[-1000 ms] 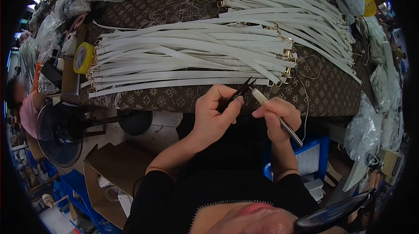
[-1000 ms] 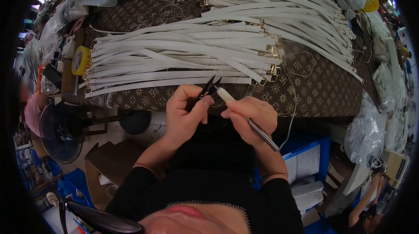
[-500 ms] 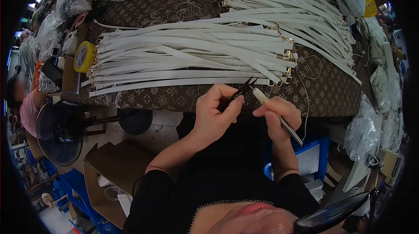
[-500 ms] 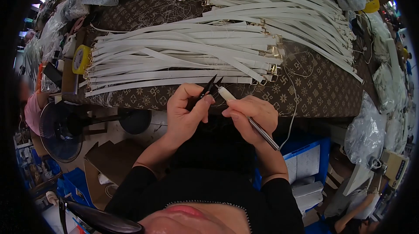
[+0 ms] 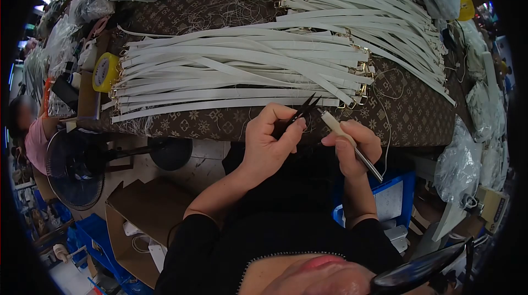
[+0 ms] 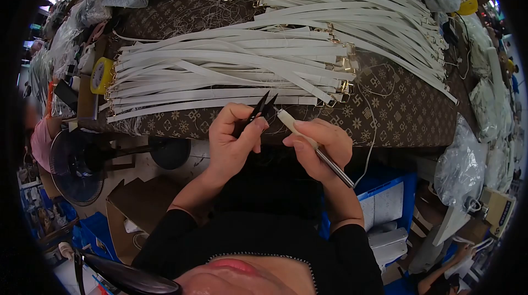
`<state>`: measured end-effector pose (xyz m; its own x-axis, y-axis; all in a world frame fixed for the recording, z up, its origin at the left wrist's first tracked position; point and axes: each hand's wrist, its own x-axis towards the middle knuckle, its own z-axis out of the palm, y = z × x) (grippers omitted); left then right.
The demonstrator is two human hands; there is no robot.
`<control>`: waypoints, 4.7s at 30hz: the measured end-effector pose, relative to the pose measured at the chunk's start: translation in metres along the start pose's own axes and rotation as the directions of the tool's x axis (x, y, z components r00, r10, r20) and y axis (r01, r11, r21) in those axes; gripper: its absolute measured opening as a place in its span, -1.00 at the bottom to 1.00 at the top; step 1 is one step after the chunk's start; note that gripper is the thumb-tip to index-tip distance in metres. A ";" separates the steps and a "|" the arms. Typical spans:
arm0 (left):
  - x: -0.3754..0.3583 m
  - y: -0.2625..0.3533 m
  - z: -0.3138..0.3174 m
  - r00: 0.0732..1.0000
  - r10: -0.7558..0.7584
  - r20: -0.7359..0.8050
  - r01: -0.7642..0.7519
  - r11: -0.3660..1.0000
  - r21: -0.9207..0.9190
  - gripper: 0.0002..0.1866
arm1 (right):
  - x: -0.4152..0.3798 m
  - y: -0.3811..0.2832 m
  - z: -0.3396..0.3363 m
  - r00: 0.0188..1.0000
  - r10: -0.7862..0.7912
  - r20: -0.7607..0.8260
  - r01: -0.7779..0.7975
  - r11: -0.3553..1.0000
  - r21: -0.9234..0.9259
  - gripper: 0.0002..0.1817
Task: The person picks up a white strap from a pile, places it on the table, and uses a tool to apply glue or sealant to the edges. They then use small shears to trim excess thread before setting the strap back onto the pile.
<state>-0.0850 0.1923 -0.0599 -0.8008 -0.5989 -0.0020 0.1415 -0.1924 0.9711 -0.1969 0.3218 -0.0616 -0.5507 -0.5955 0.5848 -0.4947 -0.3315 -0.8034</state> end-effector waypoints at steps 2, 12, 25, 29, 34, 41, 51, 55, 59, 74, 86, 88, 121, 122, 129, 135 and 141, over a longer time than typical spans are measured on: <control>0.000 0.000 0.000 1.000 0.008 -0.004 -0.008 1.000 -0.001 -0.91 | 0.000 0.000 0.001 0.996 0.051 -0.067 -0.049 0.998 0.030 -0.80; -0.001 0.000 -0.001 1.000 0.013 -0.012 -0.013 1.000 0.012 -0.90 | 0.012 0.002 -0.004 0.969 -0.202 0.142 0.230 0.948 -0.221 -0.65; -0.001 0.000 0.000 1.000 0.026 -0.010 -0.026 1.000 -0.008 -0.90 | 0.015 0.000 -0.003 0.976 -0.173 0.136 0.199 0.957 -0.211 -0.63; 0.000 0.002 -0.001 1.000 0.025 -0.013 -0.025 1.000 0.006 -0.90 | 0.014 -0.001 -0.004 0.979 -0.156 0.133 0.181 0.962 -0.205 -0.63; -0.001 0.002 0.000 1.000 0.022 0.001 -0.022 1.000 0.016 -0.91 | 0.016 0.001 -0.003 0.973 -0.180 0.142 0.207 0.956 -0.208 -0.62; 0.000 0.002 -0.002 0.999 0.016 -0.035 -0.016 1.000 0.025 -0.91 | 0.014 0.000 -0.007 0.957 -0.199 0.210 0.255 0.922 -0.292 -0.62; 0.000 0.003 -0.002 0.999 -0.003 -0.033 0.004 0.999 0.034 -0.91 | 0.017 0.000 -0.006 0.932 -0.242 0.268 0.344 0.824 -0.451 -0.60; 0.000 0.002 -0.002 1.000 0.011 -0.029 -0.010 0.999 0.051 -0.91 | 0.015 -0.001 -0.008 0.931 -0.236 0.278 0.345 0.818 -0.460 -0.58; 0.001 0.002 -0.002 0.998 0.020 -0.052 -0.020 1.000 0.002 -0.91 | 0.014 -0.001 -0.010 0.936 -0.224 0.270 0.328 0.832 -0.448 -0.57; 0.000 0.002 -0.002 1.000 0.027 -0.014 -0.027 0.999 0.044 -0.91 | 0.012 0.002 -0.009 0.992 -0.071 0.108 0.080 0.994 -0.075 -0.77; 0.000 -0.003 -0.004 0.993 0.114 -0.010 -0.111 0.981 0.157 -0.90 | 0.015 -0.002 -0.006 0.991 -0.108 0.084 0.121 0.978 -0.172 -0.77; -0.001 -0.002 -0.004 0.996 0.081 -0.043 -0.076 0.991 0.113 -0.90 | 0.016 -0.003 -0.007 0.982 -0.153 0.112 0.174 0.962 -0.212 -0.76; 0.000 0.003 -0.002 0.996 -0.089 0.030 0.091 0.995 -0.043 -0.90 | 0.013 -0.002 -0.008 0.990 -0.103 0.093 0.117 0.980 -0.158 -0.80; 0.000 0.003 -0.002 0.996 -0.089 0.031 0.090 0.995 -0.043 -0.90 | 0.015 -0.003 -0.009 0.985 -0.121 0.124 0.143 0.970 -0.195 -0.75; -0.001 0.001 -0.001 1.000 -0.008 -0.003 0.009 0.999 0.044 -0.91 | 0.017 -0.004 -0.006 0.971 -0.167 0.169 0.208 0.941 -0.265 -0.67; -0.001 -0.002 -0.002 0.999 0.043 -0.010 -0.041 0.993 0.111 -0.92 | 0.016 -0.005 -0.007 0.977 -0.155 0.150 0.188 0.953 -0.239 -0.68; -0.001 -0.003 -0.003 0.999 0.033 -0.014 -0.031 0.992 0.125 -0.92 | 0.014 -0.004 -0.008 0.983 -0.148 0.111 0.167 0.970 -0.178 -0.75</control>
<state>-0.0832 0.1915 -0.0635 -0.7877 -0.6155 0.0265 0.0920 -0.0750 0.9929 -0.2082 0.3199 -0.0493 -0.3930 -0.6174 0.6815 -0.6910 -0.2907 -0.6618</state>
